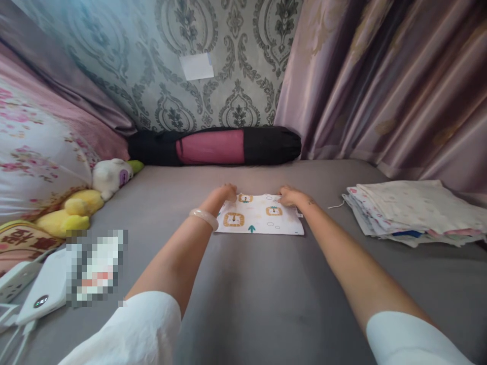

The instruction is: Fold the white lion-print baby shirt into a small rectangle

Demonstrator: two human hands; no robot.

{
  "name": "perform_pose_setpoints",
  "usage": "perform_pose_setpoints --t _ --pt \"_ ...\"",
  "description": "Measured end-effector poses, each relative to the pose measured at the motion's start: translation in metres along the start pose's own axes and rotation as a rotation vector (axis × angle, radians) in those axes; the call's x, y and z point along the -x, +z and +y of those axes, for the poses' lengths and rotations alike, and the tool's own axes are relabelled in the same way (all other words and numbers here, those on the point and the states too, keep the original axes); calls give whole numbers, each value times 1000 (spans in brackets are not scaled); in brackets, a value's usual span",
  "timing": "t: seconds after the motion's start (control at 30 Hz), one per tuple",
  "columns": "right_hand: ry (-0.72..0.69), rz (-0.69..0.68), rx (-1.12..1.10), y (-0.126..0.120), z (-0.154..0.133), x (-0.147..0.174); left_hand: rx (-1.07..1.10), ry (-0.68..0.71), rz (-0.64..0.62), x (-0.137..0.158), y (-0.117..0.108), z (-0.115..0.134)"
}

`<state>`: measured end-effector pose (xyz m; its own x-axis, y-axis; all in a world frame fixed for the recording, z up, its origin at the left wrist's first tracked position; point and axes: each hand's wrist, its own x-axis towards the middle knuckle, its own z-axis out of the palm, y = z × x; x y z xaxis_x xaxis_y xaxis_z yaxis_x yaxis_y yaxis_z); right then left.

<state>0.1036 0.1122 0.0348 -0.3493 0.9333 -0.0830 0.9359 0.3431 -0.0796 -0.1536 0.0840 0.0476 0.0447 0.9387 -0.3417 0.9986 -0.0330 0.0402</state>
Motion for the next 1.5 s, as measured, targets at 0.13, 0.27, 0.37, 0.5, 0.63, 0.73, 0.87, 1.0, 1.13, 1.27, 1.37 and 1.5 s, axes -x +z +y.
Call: perform_pose_setpoints --t 0.13,0.27,0.37,0.5,0.63,0.73,0.87,1.0,1.13,1.27,1.37,1.5 --pt "44 -132 12 -5 -5 6 21 -7 -38 4 -1 1" --pt "34 -108 21 -6 -12 18 4 -25 8 13 1 3" --pt "-4 -53 33 -3 -12 29 -17 -48 80 22 7 6" --pt "-71 61 69 0 -9 39 -24 -51 192 38 14 8" --pt "-77 116 74 -13 -9 47 -19 -27 274 53 8 1" --pt "-98 120 66 -32 -10 54 -12 -22 313 60 -4 -7" --pt "-129 66 37 -58 -8 61 -1 28 325 70 -27 -16" --pt "-145 98 10 -80 -3 67 22 120 305 80 -50 -22" --pt "-174 173 9 -100 -1 77 41 179 424 88 -65 -24" --pt "-186 358 38 -103 -2 87 30 175 682 95 -61 -18" --pt "-230 433 60 -91 0 94 12 207 763 101 -46 -13" --pt "-283 420 66 -66 4 108 3 229 728 115 -19 -8"
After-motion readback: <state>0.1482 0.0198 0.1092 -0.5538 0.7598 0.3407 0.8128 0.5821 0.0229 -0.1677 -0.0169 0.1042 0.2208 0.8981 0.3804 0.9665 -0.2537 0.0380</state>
